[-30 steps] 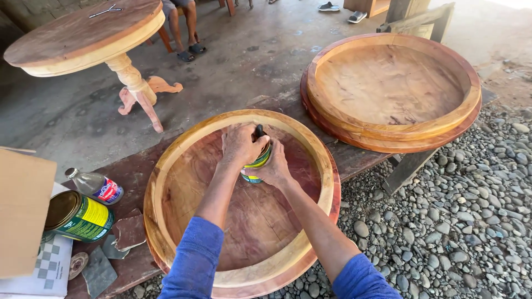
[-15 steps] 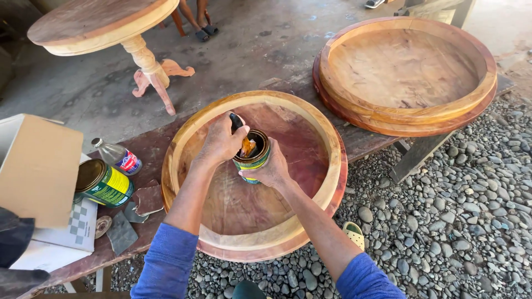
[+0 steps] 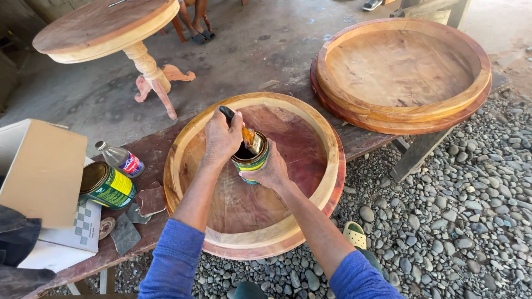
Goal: The person applies varnish to a large, round wooden bowl using a brush. They dip the brush into a can of varnish and spread it evenly across the bowl's surface. The person then flips the bowl over to varnish the other side.
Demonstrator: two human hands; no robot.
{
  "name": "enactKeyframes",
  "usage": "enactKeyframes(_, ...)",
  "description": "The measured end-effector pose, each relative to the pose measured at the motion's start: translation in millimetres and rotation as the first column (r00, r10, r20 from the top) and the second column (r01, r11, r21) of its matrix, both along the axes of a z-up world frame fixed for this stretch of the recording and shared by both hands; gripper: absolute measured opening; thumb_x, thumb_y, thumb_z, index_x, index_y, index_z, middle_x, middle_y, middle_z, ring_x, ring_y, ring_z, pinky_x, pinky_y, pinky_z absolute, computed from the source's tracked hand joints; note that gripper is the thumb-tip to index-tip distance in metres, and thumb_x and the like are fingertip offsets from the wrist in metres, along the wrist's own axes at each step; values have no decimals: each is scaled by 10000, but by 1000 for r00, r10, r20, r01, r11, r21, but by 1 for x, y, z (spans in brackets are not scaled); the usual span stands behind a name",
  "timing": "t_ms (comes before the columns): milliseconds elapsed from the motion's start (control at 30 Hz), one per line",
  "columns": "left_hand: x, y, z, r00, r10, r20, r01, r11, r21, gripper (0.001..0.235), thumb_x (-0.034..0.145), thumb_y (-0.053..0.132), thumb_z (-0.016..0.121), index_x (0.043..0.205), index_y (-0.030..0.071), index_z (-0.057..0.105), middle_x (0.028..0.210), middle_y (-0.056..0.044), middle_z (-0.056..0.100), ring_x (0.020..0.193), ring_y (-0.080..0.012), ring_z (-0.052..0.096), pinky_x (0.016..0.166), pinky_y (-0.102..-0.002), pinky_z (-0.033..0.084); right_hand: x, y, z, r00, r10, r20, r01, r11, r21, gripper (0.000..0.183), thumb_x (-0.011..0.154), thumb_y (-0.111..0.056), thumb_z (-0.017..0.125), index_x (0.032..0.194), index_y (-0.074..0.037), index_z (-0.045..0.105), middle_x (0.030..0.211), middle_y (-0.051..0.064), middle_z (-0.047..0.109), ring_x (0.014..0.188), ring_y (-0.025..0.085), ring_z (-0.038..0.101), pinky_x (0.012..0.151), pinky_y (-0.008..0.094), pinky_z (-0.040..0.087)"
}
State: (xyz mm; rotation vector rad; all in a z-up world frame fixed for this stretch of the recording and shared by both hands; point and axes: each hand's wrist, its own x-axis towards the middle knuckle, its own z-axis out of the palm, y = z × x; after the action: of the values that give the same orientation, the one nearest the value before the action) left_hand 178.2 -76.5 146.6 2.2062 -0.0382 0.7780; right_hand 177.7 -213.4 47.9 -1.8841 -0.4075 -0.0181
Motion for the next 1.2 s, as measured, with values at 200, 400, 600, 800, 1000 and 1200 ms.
enactKeyframes(200,9,1,2,993,108,43,-107,994,-29,232,968,192,628,902,-25,577,749,-132,731,728,-280,758,701,-413,580,-4,0,8,1000,-3,-20,3,1000,-12,1069,515,-314,976,1396,-87,414,1330,119,628,1237,274,635,1036,411,507)
enactKeyframes(400,27,6,-6,951,299,84,-304,952,47,257,926,202,660,898,-41,580,758,-216,695,736,-397,719,680,-488,550,-2,1,4,1000,-11,0,11,1000,5,1078,514,-313,975,1399,-75,408,1336,128,624,1253,283,623,1049,410,499)
enactKeyframes(600,31,9,-8,923,361,131,-369,928,43,267,910,217,677,870,-33,594,738,-217,695,714,-401,715,674,-505,546,-2,0,6,1000,-5,-16,4,1000,-15,1078,515,-311,975,1398,-77,401,1336,129,617,1257,280,621,1051,408,500)
enactKeyframes(800,26,10,0,929,352,114,-354,935,-4,237,919,172,666,844,-35,578,698,-169,683,651,-327,720,632,-474,549,0,0,1,1000,6,1,-6,1000,-2,1100,518,-312,975,1413,-82,377,1340,131,603,1256,280,616,1052,411,496)
enactKeyframes(1000,14,11,15,941,289,176,-266,953,-144,228,943,127,667,837,-34,545,671,-129,670,543,-227,705,516,-398,553,2,4,-4,999,-12,37,12,1000,0,1077,521,-321,983,1390,-77,396,1336,132,605,1255,281,614,1048,408,495)
enactKeyframes(1200,-7,21,22,929,321,183,-275,931,-238,221,933,129,680,859,-28,542,697,-115,678,544,-214,702,489,-378,565,3,9,-9,998,-27,55,25,999,29,1065,523,-325,984,1380,-87,398,1318,126,625,1233,279,631,1027,406,504)
